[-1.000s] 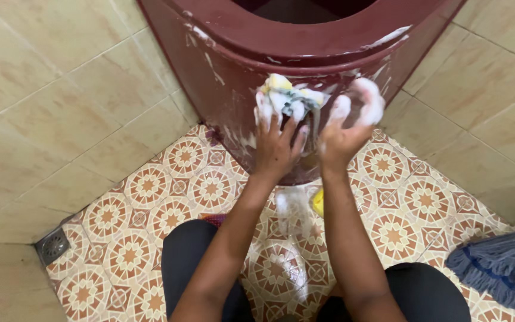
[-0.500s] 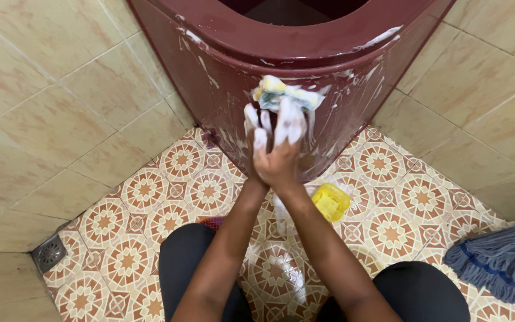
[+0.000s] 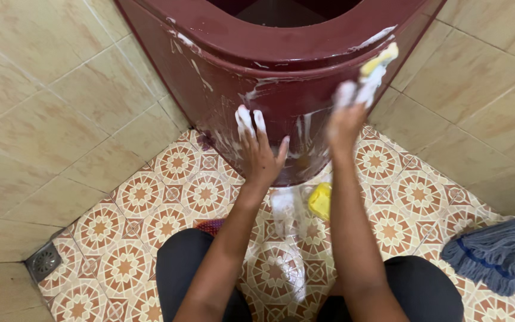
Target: The person cleans the exterior of a large reddish-brown tank using a soapy sponge and their hands.
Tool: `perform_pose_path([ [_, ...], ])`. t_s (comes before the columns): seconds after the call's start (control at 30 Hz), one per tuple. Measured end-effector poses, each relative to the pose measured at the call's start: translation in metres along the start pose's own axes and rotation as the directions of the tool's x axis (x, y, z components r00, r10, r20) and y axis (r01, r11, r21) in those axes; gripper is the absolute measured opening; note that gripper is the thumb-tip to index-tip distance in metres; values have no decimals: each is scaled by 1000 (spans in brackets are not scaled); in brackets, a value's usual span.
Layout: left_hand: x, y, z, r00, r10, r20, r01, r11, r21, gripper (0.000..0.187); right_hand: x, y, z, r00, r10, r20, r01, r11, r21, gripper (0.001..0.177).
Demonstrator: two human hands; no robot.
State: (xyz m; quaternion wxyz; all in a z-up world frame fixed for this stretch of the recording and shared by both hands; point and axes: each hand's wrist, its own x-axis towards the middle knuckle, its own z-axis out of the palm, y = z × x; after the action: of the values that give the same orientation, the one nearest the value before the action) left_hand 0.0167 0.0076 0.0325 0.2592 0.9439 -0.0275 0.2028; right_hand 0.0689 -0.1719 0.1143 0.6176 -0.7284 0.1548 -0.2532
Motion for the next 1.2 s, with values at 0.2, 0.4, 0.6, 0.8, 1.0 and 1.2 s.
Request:
perform_pose_path([
  [0.2, -2, 14, -23, 966, 156, -205, -163, 986, -22, 95, 60, 111, -8, 999, 40, -9, -32, 905, 425, 75],
  [0.4, -1, 20, -30, 918, 246, -311, -271, 962, -40, 98, 8, 190, 32, 950, 257, -179, -165, 897, 410, 55],
  [0.6, -1, 12, -8, 965, 150, -217, -164, 985, -50, 100, -52, 47, 32, 977, 88, -193, -56, 985, 165, 53],
  [0.8, -3, 5, 14, 994, 32, -102, -39, 997, -74, 104, -71, 13, 38, 708, -662, -246, 616, 749, -244, 52],
  [1.0, -5, -3, 12, 984, 87, -159, -86, 996, 9, 103, -46, 204, 52, 927, 186, -326, -148, 979, 137, 49],
  [1.2, -7, -4, 18, 999, -32, -27, 30, 998, -52, 104, -54, 241, 60, 821, 477, -314, -457, 878, 140, 45],
])
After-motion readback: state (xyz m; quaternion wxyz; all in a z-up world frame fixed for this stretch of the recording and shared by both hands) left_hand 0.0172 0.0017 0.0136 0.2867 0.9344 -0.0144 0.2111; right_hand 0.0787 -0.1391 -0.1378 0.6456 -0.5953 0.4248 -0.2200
